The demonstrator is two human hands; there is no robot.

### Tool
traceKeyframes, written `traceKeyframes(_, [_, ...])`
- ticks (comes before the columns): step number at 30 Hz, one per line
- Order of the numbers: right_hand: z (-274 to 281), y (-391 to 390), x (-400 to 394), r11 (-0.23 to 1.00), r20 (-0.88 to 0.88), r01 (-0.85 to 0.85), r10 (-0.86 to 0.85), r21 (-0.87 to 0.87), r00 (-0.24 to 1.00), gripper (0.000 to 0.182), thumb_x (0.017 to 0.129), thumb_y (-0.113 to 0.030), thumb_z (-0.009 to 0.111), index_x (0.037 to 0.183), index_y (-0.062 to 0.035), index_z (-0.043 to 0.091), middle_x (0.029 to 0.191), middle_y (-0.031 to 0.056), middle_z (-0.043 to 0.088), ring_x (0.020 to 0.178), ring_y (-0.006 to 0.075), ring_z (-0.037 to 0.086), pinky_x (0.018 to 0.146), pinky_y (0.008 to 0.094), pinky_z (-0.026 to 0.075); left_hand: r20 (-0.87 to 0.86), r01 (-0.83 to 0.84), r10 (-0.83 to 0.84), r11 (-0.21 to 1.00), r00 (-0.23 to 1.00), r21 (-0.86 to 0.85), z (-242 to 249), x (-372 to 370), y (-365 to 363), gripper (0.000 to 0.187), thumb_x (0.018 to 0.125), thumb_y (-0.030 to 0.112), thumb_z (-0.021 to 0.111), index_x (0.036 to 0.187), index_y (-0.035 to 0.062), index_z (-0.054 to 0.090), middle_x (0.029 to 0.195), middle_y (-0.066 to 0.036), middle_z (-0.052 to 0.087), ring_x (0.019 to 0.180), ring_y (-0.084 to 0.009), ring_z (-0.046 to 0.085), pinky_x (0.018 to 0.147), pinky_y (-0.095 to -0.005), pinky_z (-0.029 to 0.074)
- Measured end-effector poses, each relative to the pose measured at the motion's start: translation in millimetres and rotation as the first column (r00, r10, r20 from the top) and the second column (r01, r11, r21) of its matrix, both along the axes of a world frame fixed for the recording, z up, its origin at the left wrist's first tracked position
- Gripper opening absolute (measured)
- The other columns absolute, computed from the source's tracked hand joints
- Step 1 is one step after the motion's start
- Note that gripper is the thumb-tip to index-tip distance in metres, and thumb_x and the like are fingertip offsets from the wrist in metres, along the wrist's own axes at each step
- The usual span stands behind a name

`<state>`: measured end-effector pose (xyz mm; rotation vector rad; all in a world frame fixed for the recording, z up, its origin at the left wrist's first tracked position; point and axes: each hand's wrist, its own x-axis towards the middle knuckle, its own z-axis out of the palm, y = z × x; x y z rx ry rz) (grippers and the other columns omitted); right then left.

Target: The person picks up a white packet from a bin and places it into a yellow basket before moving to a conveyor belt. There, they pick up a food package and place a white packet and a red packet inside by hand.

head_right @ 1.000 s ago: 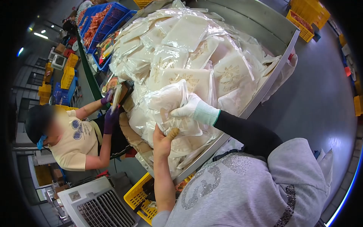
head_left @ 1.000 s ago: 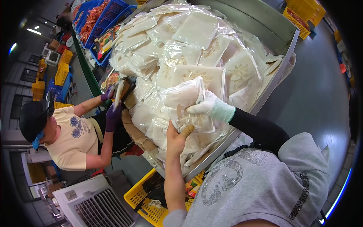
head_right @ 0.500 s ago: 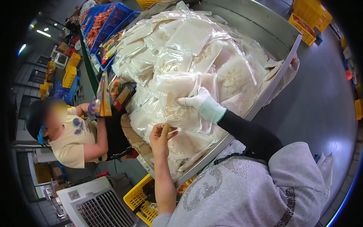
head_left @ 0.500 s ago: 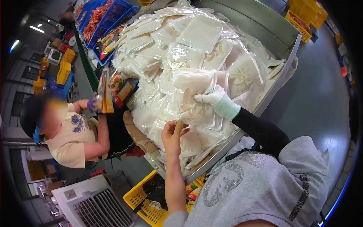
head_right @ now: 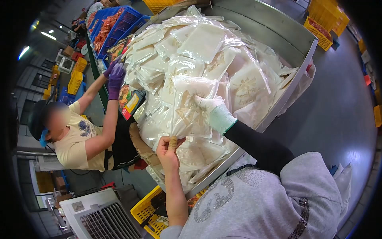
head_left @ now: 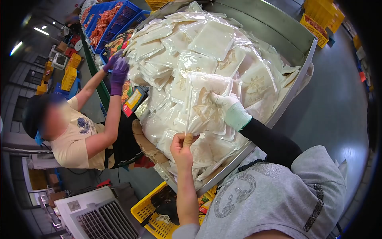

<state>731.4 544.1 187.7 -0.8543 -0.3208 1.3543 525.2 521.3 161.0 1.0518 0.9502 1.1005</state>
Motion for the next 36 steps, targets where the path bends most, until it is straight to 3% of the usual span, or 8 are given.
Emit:
traceKeyframes(7, [19, -13, 5, 0.937, 0.216, -0.279, 0.234, 0.211, 0.948, 0.038, 0.085, -0.013, 0.066, 0.120, -0.0004, 0.057, 0.108, 0.0029, 0.063, 0.096, 0.0103, 0.058, 0.085, 0.0264, 0.046, 0.584, 0.012, 0.099, 0.983, 0.806, -0.183, -3, -11, 14, 0.007, 0.094, 0.012, 0.055, 0.094, 0.0063, 0.052, 0.106, -0.007, 0.059, 0.098, -0.0228, 0.058, 0.089, -0.0468, 0.050])
traceKeyframes(13, [4, -28, 14, 0.585, 0.407, -0.802, 0.707, 0.123, 0.578, 0.075, 0.074, -0.034, 0.076, 0.133, 0.0013, 0.045, 0.125, 0.0106, 0.055, 0.114, 0.0142, 0.051, 0.092, 0.0290, 0.045, 0.345, -0.434, 0.445, 0.894, 0.826, -0.115, -16, -20, 22, 0.006, 0.097, 0.012, 0.048, 0.100, 0.0076, 0.048, 0.093, -0.003, 0.057, 0.088, -0.0126, 0.057, 0.076, -0.0261, 0.050])
traceKeyframes(15, [7, -31, 5, 0.562, 0.079, -0.804, 0.808, 0.197, 0.584, 0.085, 0.070, -0.039, 0.079, 0.134, 0.0017, 0.043, 0.130, 0.0136, 0.051, 0.121, 0.0167, 0.046, 0.093, 0.0316, 0.044, 0.102, -0.492, 0.482, 0.865, 0.870, 0.103, -17, -23, 19, 0.006, 0.099, 0.012, 0.044, 0.100, 0.0066, 0.047, 0.087, -0.002, 0.051, 0.081, -0.0098, 0.052, 0.072, -0.0241, 0.047])
traceKeyframes(20, [32, -38, -19, 0.662, 0.609, -0.732, 0.651, -0.163, 0.453, 0.041, 0.079, -0.021, 0.065, 0.116, -0.0029, 0.062, 0.102, 0.0081, 0.068, 0.088, 0.0151, 0.065, 0.079, 0.0296, 0.049, -0.282, -0.533, 0.657, 0.742, 0.699, 0.407, -4, -12, 19, 0.016, 0.099, 0.016, 0.042, 0.094, 0.0010, 0.046, 0.085, -0.003, 0.045, 0.077, -0.0133, 0.043, 0.074, -0.0271, 0.039])
traceKeyframes(24, [24, -50, -49, 0.799, 0.909, -0.576, 0.097, 0.171, 0.404, 0.035, 0.077, -0.020, 0.065, 0.111, -0.0170, 0.067, 0.093, 0.0173, 0.064, 0.083, 0.0286, 0.065, 0.073, 0.0311, 0.050, -0.442, -0.435, 0.656, 0.746, 0.612, 0.505, -3, -10, 26, 0.017, 0.099, 0.016, 0.043, 0.093, 0.0010, 0.047, 0.084, -0.004, 0.047, 0.077, -0.0139, 0.044, 0.073, -0.0268, 0.039])
traceKeyframes(27, [27, -47, -48, 0.811, 0.956, -0.580, 0.104, 0.078, 0.273, 0.031, 0.077, -0.023, 0.066, 0.107, -0.0158, 0.068, 0.088, 0.0165, 0.063, 0.081, 0.0277, 0.065, 0.071, 0.0315, 0.050, -0.453, -0.399, 0.649, 0.746, 0.611, 0.533, -1, -13, 36, 0.019, 0.101, 0.018, 0.040, 0.093, 0.0019, 0.048, 0.082, -0.005, 0.048, 0.075, -0.0149, 0.047, 0.070, -0.0282, 0.041])
traceKeyframes(32, [26, -27, -23, 0.892, 0.508, -0.433, 0.435, -0.129, 0.743, 0.020, 0.083, -0.018, 0.068, 0.089, 0.0007, 0.067, 0.084, -0.0017, 0.064, 0.077, 0.0035, 0.057, 0.067, 0.0246, 0.048, -0.319, -0.439, 0.551, 0.823, 0.771, 0.362, -19, -29, 38, 0.014, 0.098, 0.015, 0.046, 0.093, 0.0026, 0.050, 0.082, -0.002, 0.053, 0.074, -0.0128, 0.050, 0.066, -0.0265, 0.042])
traceKeyframes(36, [0, -17, 11, 0.694, 0.452, -0.684, 0.696, -0.223, 0.558, 0.039, 0.084, -0.031, 0.067, 0.104, 0.0029, 0.062, 0.095, 0.0069, 0.064, 0.079, 0.0098, 0.058, 0.068, 0.0227, 0.047, -0.026, -0.301, 0.300, 0.953, 0.954, -0.029, -2, -27, 27, 0.010, 0.097, 0.015, 0.050, 0.096, 0.0060, 0.054, 0.082, 0.003, 0.053, 0.074, -0.0050, 0.047, 0.065, -0.0200, 0.039])
